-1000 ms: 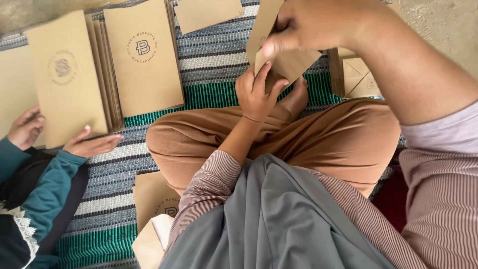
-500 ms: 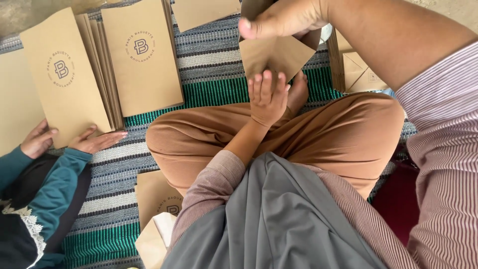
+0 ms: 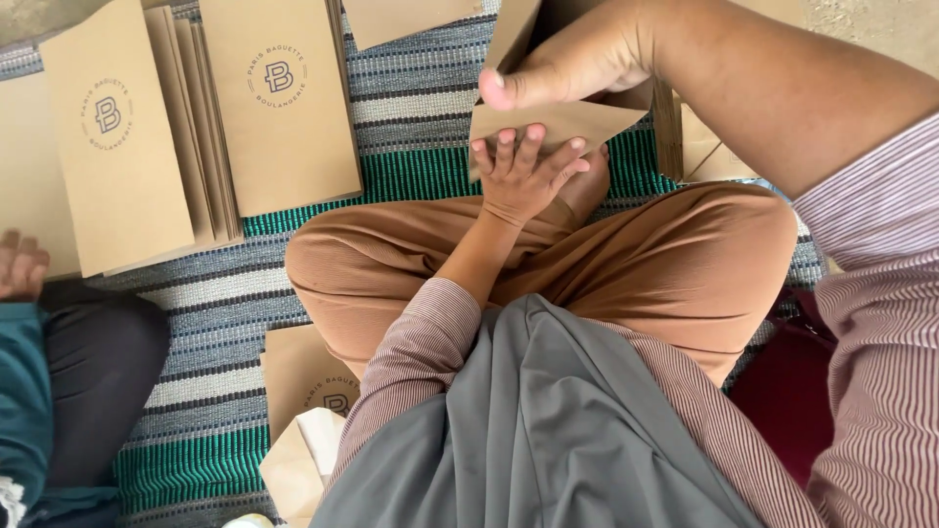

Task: The person sits on a rug and folds flat brown paper bags into standing pouches. They fold the bottom corners inward to create a flat base, then fold the top flaps down to close the bag. The person handles multiple bags one at a time, stacking the finished ones.

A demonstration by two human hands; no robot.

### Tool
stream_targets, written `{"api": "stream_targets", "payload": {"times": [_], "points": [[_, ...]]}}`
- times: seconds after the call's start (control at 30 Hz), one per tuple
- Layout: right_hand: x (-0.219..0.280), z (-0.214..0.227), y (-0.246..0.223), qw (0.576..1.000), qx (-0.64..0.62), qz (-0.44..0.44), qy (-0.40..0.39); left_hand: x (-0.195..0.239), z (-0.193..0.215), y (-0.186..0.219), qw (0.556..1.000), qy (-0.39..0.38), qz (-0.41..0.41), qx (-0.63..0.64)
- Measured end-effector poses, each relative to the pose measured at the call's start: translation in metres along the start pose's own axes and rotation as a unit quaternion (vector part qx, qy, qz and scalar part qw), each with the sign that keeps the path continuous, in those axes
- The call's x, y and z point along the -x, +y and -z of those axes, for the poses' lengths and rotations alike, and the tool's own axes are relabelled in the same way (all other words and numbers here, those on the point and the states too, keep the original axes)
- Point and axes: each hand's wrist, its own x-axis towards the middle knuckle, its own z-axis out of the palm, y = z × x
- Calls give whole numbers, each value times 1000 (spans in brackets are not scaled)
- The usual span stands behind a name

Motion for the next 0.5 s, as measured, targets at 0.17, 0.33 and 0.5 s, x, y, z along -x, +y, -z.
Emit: {"api": "stream_targets", "payload": {"times": [0.17,0.33,0.5], "points": [[-1,-7,-12,998,65,-1,-26,12,5,8,999,26,29,19],[6,-14,-25,995,94,-9,-31,15,8,7,998,42,52,8],[10,-17,-28,999,20,-18,-44,17,10,6,998,37,55,18]]}}
